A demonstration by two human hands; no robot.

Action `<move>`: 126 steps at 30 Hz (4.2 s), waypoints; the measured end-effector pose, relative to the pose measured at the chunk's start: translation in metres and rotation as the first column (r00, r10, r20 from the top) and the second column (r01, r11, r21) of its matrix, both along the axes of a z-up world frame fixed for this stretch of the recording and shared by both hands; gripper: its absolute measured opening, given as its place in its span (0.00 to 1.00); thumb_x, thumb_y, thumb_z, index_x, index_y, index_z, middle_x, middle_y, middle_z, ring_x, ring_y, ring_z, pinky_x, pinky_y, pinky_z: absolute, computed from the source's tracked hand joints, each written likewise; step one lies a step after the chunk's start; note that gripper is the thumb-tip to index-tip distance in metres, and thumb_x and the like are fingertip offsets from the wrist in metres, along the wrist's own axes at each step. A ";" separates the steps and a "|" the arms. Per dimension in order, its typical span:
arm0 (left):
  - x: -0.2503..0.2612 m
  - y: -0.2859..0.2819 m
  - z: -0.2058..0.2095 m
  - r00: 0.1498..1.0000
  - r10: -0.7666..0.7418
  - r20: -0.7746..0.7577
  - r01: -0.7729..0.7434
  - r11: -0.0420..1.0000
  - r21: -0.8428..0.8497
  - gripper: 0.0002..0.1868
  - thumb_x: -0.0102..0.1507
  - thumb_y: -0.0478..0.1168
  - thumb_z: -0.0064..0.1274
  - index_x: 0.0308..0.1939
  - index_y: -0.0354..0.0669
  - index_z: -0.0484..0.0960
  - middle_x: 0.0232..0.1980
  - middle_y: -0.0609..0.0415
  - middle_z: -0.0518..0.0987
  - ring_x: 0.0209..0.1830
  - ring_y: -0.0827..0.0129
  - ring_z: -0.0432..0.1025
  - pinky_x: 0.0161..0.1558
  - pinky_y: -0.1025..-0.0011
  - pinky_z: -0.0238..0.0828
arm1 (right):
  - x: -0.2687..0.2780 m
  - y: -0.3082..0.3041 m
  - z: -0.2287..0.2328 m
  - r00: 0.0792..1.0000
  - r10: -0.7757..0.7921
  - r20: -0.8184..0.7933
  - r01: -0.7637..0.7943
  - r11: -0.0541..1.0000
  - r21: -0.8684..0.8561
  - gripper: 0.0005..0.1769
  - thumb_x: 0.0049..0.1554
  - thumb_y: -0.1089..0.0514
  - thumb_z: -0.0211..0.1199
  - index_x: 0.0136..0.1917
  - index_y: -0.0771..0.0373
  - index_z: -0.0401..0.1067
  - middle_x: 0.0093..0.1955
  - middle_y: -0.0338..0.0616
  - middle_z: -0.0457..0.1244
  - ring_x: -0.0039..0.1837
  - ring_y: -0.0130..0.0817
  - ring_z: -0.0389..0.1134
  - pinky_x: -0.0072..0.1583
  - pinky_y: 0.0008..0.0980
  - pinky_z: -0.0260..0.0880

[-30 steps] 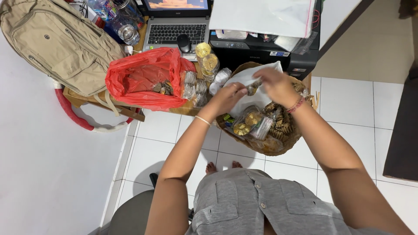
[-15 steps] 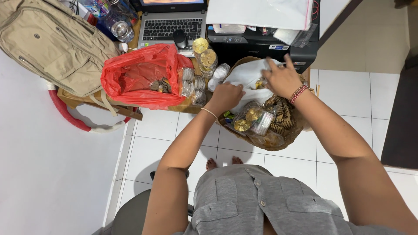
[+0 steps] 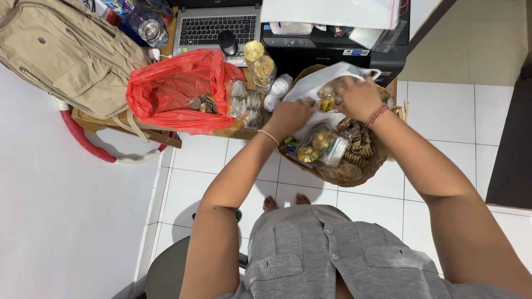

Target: The person packs small wrapped items and a stapler into a red plastic bag from a basket on a desk. They handle the items one by one, occasionally using a stapler to secure the wrapping before placing them into the bag.

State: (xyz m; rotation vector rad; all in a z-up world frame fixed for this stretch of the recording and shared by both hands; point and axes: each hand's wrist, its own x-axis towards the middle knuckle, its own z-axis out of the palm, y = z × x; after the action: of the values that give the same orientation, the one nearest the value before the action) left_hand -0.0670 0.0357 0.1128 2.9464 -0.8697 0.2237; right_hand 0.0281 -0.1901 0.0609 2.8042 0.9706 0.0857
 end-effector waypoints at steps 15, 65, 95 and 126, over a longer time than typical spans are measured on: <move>0.006 -0.001 -0.035 0.958 0.187 0.215 -0.150 0.973 -0.176 0.24 0.60 0.50 0.65 0.55 0.41 0.83 0.58 0.47 0.77 0.36 0.64 0.80 0.28 0.73 0.78 | -0.099 0.030 0.046 0.945 0.221 -0.243 -0.206 0.975 0.085 0.31 0.62 0.34 0.53 0.65 0.58 0.73 0.63 0.51 0.67 0.60 0.45 0.72 0.56 0.40 0.72; -0.046 0.092 -0.162 0.993 -0.079 -0.083 0.026 0.861 -0.508 0.09 0.58 0.28 0.55 0.39 0.41 0.86 0.38 0.51 0.80 0.50 0.56 0.75 0.53 0.62 0.69 | -0.145 0.096 -0.126 0.961 -0.152 -0.232 0.211 0.944 0.254 0.15 0.52 0.55 0.66 0.54 0.51 0.76 0.55 0.39 0.70 0.58 0.44 0.72 0.56 0.41 0.75; -0.052 0.097 -0.129 0.770 -0.466 -0.435 -0.427 0.130 -0.895 0.31 0.57 0.27 0.67 0.65 0.38 0.78 0.67 0.42 0.73 0.53 0.59 0.78 0.53 0.69 0.80 | -0.162 0.136 -0.046 0.669 0.212 -0.712 0.737 -0.307 0.602 0.21 0.56 0.70 0.66 0.63 0.73 0.72 0.55 0.50 0.65 0.49 0.32 0.73 0.50 0.29 0.81; -0.086 0.152 -0.064 0.893 -0.222 -0.391 -0.421 -0.108 -0.901 0.16 0.63 0.18 0.45 0.38 0.35 0.88 0.52 0.43 0.85 0.52 0.63 0.77 0.49 0.68 0.78 | -0.142 0.204 -0.018 0.652 0.217 -0.726 0.749 -0.331 0.574 0.16 0.53 0.66 0.73 0.53 0.75 0.75 0.44 0.51 0.68 0.44 0.37 0.75 0.42 0.34 0.83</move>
State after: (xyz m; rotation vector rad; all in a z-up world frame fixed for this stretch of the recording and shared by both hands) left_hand -0.1534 0.1876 0.0491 1.3371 -0.0914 0.1067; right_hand -0.1135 0.0136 0.0428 4.8422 -0.7378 -0.4290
